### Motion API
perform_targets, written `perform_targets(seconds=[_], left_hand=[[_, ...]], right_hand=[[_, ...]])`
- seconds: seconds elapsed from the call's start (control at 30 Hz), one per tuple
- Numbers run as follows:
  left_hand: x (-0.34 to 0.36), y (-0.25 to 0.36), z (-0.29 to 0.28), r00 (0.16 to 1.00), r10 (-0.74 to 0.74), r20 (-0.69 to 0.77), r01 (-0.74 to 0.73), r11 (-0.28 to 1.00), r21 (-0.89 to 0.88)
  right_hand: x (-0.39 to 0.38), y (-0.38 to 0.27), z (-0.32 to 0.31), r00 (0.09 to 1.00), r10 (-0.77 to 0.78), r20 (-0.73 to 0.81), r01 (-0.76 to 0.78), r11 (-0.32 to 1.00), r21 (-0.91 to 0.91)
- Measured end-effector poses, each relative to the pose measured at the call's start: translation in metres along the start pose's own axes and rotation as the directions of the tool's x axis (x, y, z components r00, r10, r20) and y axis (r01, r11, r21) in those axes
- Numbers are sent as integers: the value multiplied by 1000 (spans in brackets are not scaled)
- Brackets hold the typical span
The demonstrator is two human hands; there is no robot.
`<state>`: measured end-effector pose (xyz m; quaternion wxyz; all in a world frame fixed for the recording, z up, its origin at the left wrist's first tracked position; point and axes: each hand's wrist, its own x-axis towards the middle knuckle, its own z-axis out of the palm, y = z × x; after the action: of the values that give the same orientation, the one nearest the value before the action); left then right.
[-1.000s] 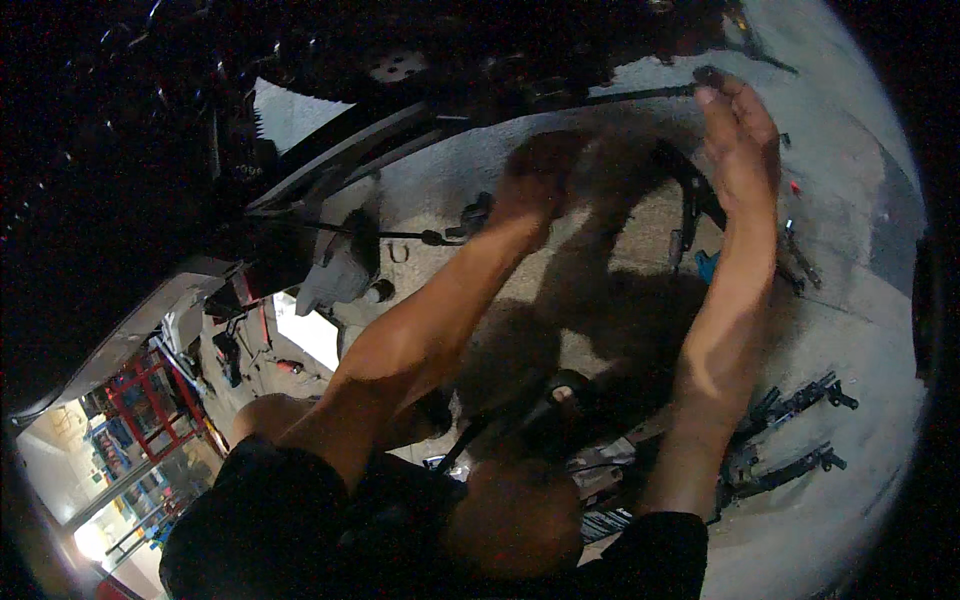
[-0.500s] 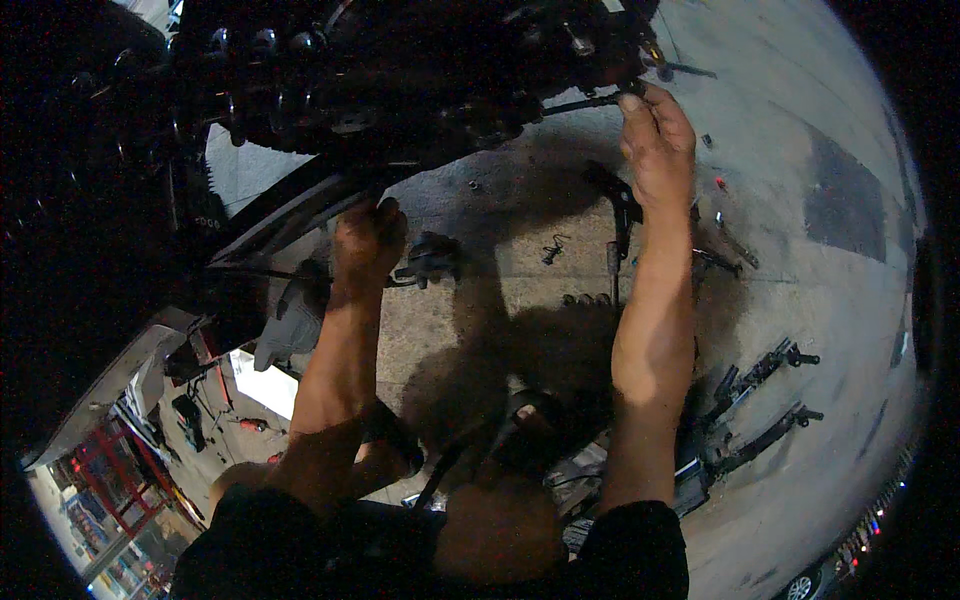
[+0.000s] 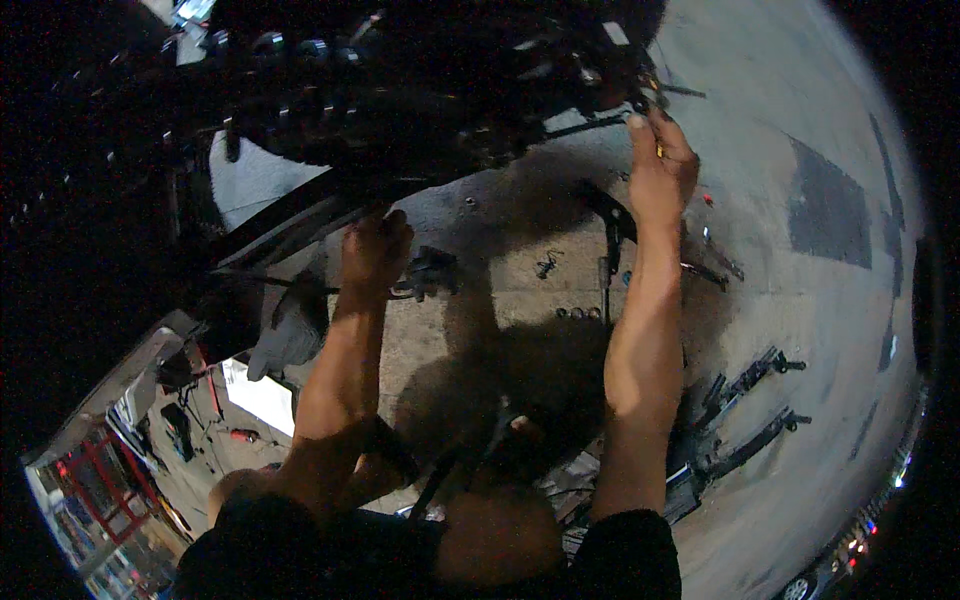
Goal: The person works on the rear wheel area of a motorcycle, handling brake components and fasteners. They use a wrench and other hand tools to tighten bolts and adjust parts near the brake caliper and disc.
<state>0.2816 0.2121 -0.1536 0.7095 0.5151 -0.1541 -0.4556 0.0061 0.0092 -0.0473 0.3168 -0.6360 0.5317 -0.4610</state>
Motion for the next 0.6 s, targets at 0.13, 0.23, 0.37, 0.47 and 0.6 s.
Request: perform_targets(seconds=[0.13,0.23,0.37,0.47,0.6], left_hand=[[-13,22,20,985,162,-54,-53,590,806],[-20,40,26,946,226,233,-248,41,968],[-18,41,25,850,231,474,-393,-322,861],[-8,36,27,841,278,464,-425,-192,885],[-21,39,39,998,37,52,-56,902,427]], right_hand=[[0,-3,5,996,-31,-84,15,982,-186],[0,-5,5,999,5,-44,-11,989,-146],[-3,-1,3,978,-211,2,209,968,-142],[-2,11,12,979,-194,-57,198,977,74],[3,25,11,970,-234,-58,232,972,-44]])
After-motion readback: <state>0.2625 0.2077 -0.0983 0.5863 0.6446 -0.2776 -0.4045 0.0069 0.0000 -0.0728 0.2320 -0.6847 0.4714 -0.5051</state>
